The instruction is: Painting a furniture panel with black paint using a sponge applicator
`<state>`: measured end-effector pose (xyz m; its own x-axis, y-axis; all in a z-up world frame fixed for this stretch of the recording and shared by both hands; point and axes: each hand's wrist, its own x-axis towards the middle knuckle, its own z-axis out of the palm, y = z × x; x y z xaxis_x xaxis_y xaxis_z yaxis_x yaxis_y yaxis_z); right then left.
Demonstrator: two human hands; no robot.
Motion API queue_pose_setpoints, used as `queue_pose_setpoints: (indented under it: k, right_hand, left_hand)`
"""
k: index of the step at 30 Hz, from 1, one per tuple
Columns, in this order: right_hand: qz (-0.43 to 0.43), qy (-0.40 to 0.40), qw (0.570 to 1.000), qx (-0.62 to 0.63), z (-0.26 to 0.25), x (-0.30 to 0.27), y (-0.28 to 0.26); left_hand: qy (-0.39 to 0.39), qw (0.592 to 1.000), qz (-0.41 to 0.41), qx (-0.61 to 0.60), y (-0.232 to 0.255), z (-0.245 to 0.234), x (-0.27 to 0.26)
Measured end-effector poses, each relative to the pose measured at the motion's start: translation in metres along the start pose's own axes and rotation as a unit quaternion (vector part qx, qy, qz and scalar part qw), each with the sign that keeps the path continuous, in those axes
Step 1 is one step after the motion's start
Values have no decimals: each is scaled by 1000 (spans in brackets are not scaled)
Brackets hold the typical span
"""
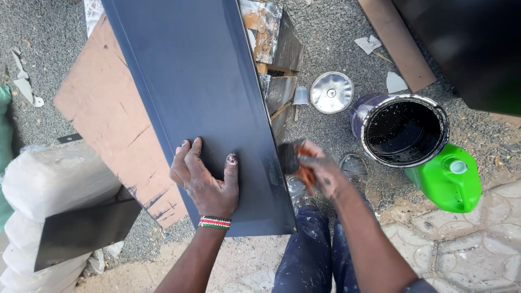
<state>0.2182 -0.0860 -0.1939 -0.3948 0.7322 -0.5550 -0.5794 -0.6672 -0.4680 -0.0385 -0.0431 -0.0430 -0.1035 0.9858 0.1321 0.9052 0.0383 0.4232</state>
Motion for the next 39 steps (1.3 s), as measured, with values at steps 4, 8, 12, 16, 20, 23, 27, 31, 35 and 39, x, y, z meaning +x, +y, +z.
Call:
queue_pose_setpoints:
  k: [4,8,12,16,20,23,27,31,35,39]
  right_hand:
    - [-38,109,973,-198,18,37,-93]
    - [-103,115,962,-227,33,75,-146]
    - [-89,146,955,-241,44,89,-166]
    - [-81,176,959,-206,56,92,-176]
    - [47,191,958,-210,96,82,-221]
    - [65,155,923,-346,110,73,-242]
    - [126,113,896,-410,97,73,-228]
    - [6,-34,944,-329,48,61,-177]
    - [85,-52,938,-332,19,56,-127]
    - [171,-9,929,-328,43,-13,-108]
  left_hand:
    - [17,1000,18,1,-7,7,3]
    - [23,999,30,-4,-7,8,1]
    - [22,999,35,3,-13,10,-2]
    - [27,999,38,13,-15,13,-1]
    - [59,996,48,48,-2,11,-2]
    - [53,997,40,49,-2,10,-1]
    - [54,995,52,70,-8,15,-1]
    - [35,997,42,55,-14,21,0]
    - [32,996,48,70,-13,19,3]
    - [17,996,28,81,-4,17,7]
